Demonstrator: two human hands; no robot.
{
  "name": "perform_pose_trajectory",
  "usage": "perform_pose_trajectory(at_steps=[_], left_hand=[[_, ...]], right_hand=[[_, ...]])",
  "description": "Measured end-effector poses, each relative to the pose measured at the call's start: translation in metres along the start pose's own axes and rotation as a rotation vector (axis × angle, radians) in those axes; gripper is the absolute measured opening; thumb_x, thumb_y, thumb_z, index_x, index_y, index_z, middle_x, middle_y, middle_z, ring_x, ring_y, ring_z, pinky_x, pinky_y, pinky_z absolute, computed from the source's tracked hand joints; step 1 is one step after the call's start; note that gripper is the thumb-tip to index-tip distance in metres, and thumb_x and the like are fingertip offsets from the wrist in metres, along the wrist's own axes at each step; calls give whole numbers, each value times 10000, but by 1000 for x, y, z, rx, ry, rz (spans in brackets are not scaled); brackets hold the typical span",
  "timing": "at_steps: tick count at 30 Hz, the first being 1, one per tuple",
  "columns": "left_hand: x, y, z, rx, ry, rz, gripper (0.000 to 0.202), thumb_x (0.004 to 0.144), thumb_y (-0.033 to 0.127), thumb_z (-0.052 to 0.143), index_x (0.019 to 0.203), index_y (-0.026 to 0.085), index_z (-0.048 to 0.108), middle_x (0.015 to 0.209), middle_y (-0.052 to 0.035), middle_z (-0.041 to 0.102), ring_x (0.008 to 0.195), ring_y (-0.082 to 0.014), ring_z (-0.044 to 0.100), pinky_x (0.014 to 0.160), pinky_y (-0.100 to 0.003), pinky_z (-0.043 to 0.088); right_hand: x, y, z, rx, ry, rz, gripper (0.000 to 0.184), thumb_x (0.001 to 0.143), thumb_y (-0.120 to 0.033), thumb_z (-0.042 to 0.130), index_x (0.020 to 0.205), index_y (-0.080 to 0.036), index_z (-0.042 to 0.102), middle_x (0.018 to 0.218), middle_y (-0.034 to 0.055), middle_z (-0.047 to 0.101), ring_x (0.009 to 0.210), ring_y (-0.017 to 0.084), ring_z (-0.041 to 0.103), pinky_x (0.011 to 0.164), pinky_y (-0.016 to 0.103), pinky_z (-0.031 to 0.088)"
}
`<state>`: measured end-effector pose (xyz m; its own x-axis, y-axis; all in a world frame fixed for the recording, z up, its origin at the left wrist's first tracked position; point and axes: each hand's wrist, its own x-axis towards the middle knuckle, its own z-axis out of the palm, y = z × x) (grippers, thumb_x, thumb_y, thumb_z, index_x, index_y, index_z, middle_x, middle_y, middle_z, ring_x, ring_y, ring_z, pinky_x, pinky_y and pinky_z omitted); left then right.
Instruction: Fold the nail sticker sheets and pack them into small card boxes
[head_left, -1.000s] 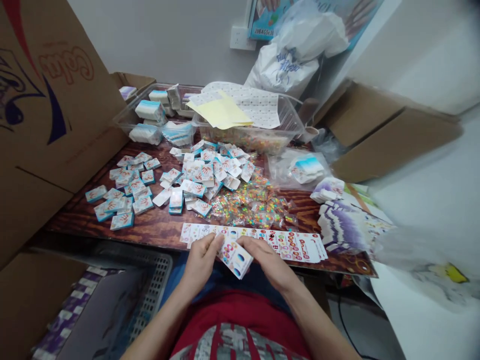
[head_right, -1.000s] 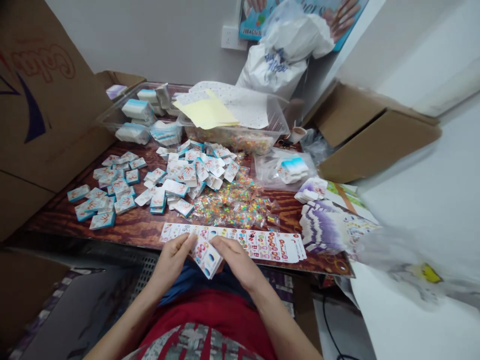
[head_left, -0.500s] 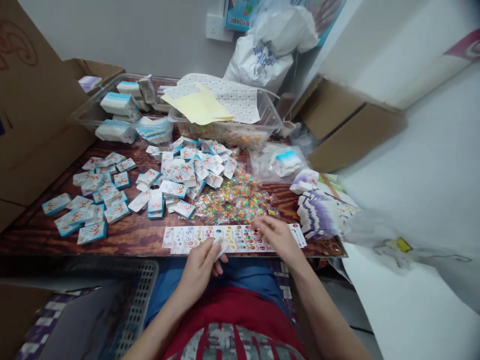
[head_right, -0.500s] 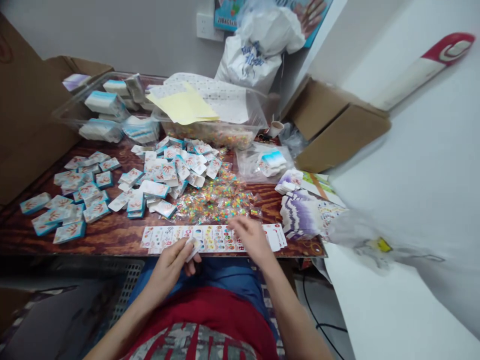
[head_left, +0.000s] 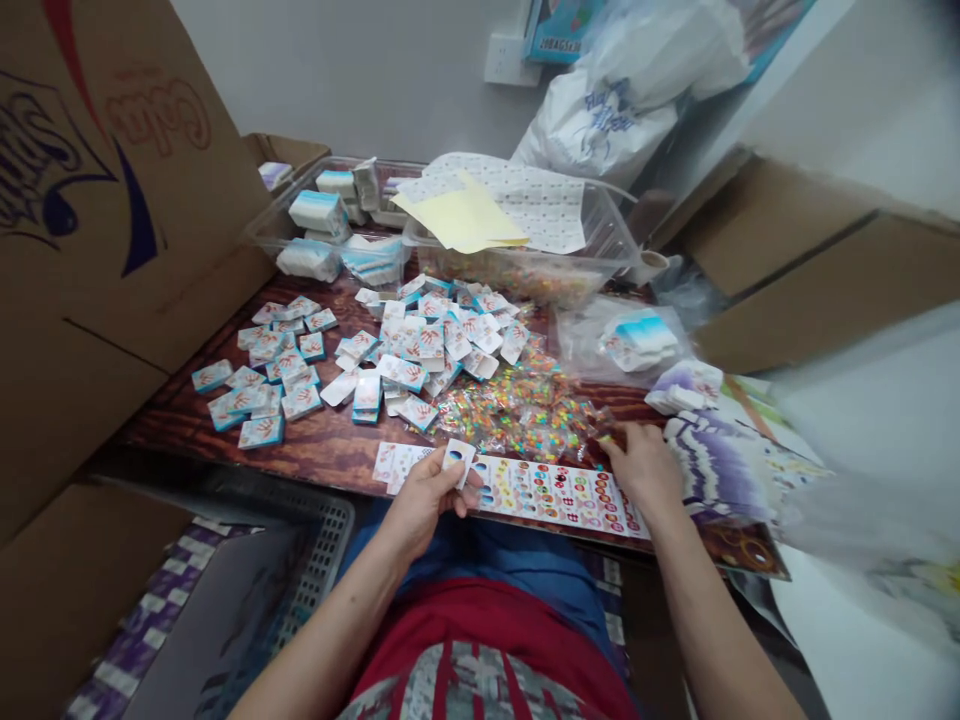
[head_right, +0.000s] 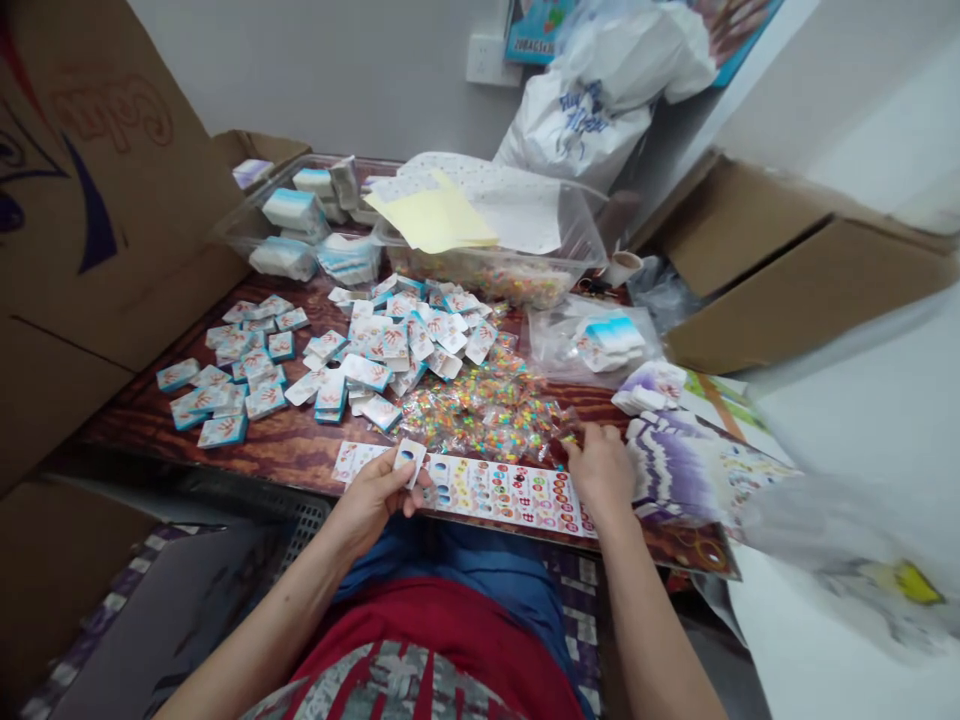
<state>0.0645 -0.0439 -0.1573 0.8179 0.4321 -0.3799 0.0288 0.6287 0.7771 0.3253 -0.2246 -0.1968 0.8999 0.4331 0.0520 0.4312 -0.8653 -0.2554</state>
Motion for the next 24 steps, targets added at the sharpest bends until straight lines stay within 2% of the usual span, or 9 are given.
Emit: perform_pose_trajectory(at_steps=[3,7,9,12,14,15,17,20,24], left_hand=[[-1,-3,-3,41,3,-30,395,751,473,713,906,155,537,726,9,626,478,-70,540,418,-163,366],[-5,-6,-7,175,32,-14,347,772,476,645,794,158,508,673,30,568,454,-50,483,419,-161,328],[-6,-5,-6,255,37,0,328,787,469,604,751,164,490,628,39,533,444,-51,451,420,-168,304],[-6,-2,0,323,-15,10,283,805,444,561,775,173,483,640,38,533,447,-58,430,424,-184,278],[-5,-1,6,360,-79,23,234,814,402,546,837,174,495,671,35,548,462,-68,429,437,-193,283],[-4,-1,9,395,-96,35,207,815,370,542,863,173,504,670,37,546,473,-75,431,447,-196,293],[-4,-2,12,471,-101,53,161,807,295,527,906,168,522,650,43,535,492,-88,433,469,-201,319],[-9,-4,8,566,-111,35,146,788,216,501,914,166,554,630,43,537,499,-100,441,477,-202,340],[-20,13,-8,758,-275,30,166,844,237,498,927,176,628,733,3,647,564,-128,547,542,-223,411]], right_hand=[[6,9,7,52,-27,26,88,769,-282,610,738,-205,582,846,70,573,714,233,550,625,333,372],[12,2,-5,305,-17,78,231,676,-345,685,603,-226,501,669,15,559,605,200,523,574,316,379],[1,-20,-23,613,-45,102,292,639,-423,733,622,-227,516,600,-7,555,553,184,509,532,300,383],[-32,-72,-50,949,-316,-77,294,634,-433,778,703,-211,598,639,-4,595,549,157,507,507,266,383],[-57,-110,-57,995,-585,-250,219,705,-400,715,700,-206,616,610,-13,563,526,147,485,501,265,384],[-67,-125,-55,982,-639,-310,177,737,-363,672,686,-206,607,611,-12,555,541,149,488,513,265,385],[-80,-145,-45,938,-560,-344,117,746,-294,634,685,-209,582,643,-14,543,586,154,498,546,267,391],[-84,-149,-28,897,-529,-338,109,701,-245,658,793,-213,610,728,-17,569,648,162,518,592,269,398],[-79,-133,-25,966,-815,-320,149,690,-314,694,697,-203,595,622,-27,547,599,159,496,551,262,357]])
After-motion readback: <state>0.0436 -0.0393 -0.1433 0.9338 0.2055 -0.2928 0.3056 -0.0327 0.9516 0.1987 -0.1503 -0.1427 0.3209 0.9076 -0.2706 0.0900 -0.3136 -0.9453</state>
